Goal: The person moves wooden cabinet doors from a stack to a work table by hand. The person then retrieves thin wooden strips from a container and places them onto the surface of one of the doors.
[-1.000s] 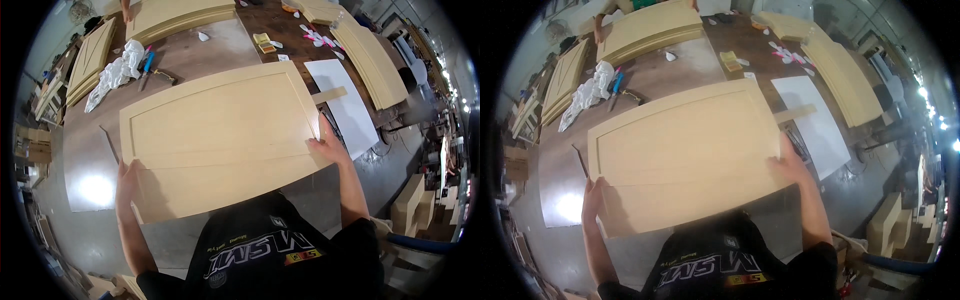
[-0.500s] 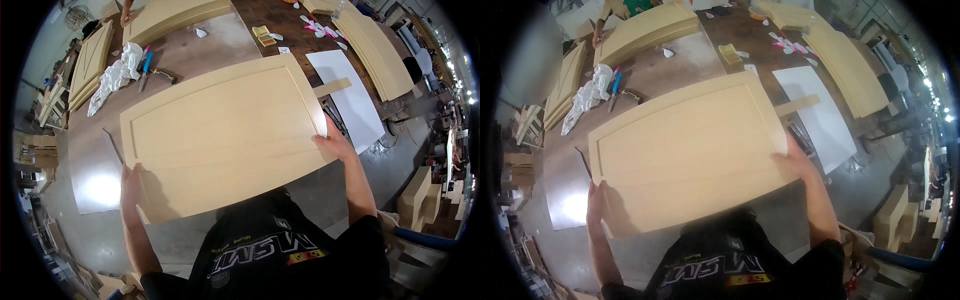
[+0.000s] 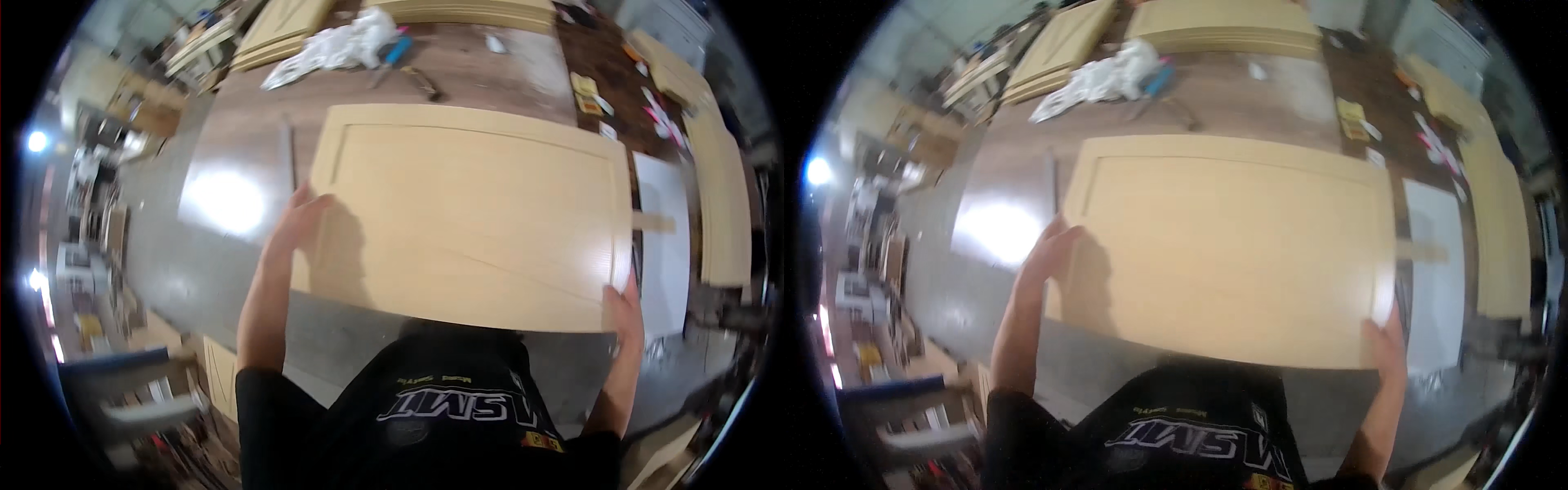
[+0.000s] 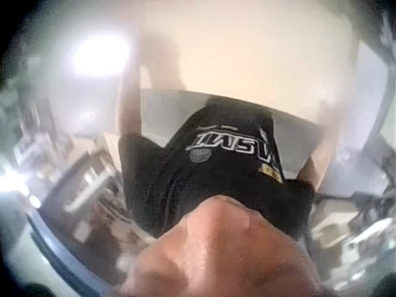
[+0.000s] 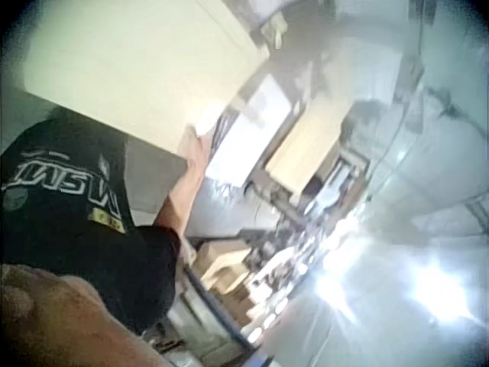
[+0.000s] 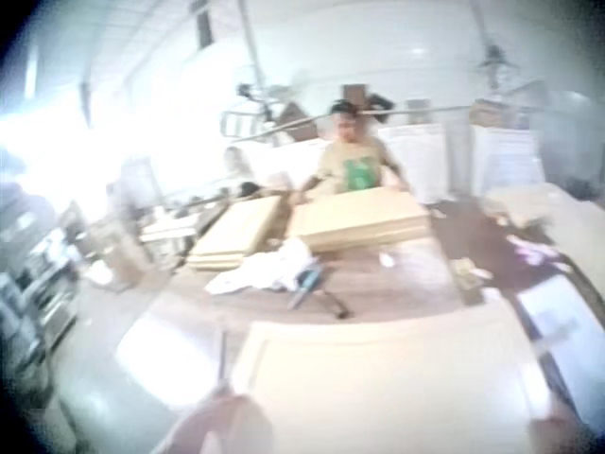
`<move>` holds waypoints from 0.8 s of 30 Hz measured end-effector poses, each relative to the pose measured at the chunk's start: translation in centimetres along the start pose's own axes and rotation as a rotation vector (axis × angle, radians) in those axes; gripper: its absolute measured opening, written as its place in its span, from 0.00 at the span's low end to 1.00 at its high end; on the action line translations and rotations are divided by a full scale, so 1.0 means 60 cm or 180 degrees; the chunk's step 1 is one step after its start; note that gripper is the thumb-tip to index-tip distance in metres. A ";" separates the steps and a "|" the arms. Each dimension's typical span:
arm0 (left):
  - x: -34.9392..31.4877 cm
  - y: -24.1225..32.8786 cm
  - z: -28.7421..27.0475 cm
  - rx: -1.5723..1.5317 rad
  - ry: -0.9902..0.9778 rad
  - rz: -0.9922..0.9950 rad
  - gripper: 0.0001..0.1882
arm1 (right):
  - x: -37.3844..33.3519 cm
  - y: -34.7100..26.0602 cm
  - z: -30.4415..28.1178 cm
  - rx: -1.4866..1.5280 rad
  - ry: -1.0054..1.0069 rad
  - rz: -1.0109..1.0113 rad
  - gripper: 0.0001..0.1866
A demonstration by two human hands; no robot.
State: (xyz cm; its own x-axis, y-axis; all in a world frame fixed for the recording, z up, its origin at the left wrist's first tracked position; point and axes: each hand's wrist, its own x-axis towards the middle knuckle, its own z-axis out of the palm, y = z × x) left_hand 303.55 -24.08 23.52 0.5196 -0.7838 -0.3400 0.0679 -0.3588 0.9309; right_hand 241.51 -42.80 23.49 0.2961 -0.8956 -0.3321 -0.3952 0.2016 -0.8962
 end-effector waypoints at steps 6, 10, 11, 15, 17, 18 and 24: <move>-0.048 0.056 0.014 0.0261 0.0216 -0.0362 0.32 | -0.003 -0.013 0.021 0.0148 -0.0001 -0.0041 0.39; -0.055 0.068 0.021 0.0799 0.0444 -0.0324 0.33 | 0.002 -0.012 0.022 0.0358 -0.0074 -0.0134 0.38; -0.054 0.063 0.020 0.0787 0.0440 -0.0314 0.33 | 0.004 -0.005 0.020 0.0253 -0.0081 -0.0140 0.38; -0.052 0.063 0.029 0.0537 0.0309 0.0055 0.30 | 0.003 0.005 0.016 0.0384 0.0069 -0.0096 0.37; -0.048 0.059 0.034 0.0536 0.0272 0.0083 0.30 | -0.004 -0.015 0.026 0.0207 0.0057 -0.0135 0.37; -0.043 0.047 0.030 0.0533 0.0399 0.0031 0.29 | -0.004 -0.020 0.031 0.0206 0.0073 -0.0128 0.37; -0.028 0.023 0.022 0.0507 0.0551 -0.0004 0.27 | -0.002 -0.027 0.030 0.0027 0.0034 -0.0076 0.36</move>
State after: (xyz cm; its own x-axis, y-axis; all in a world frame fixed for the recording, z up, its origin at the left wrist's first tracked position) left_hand 301.62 -23.93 25.21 0.6589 -0.6896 -0.3004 -0.0595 -0.4459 0.8931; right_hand 243.65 -42.31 24.45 0.2959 -0.9044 -0.3075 -0.3808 0.1836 -0.9063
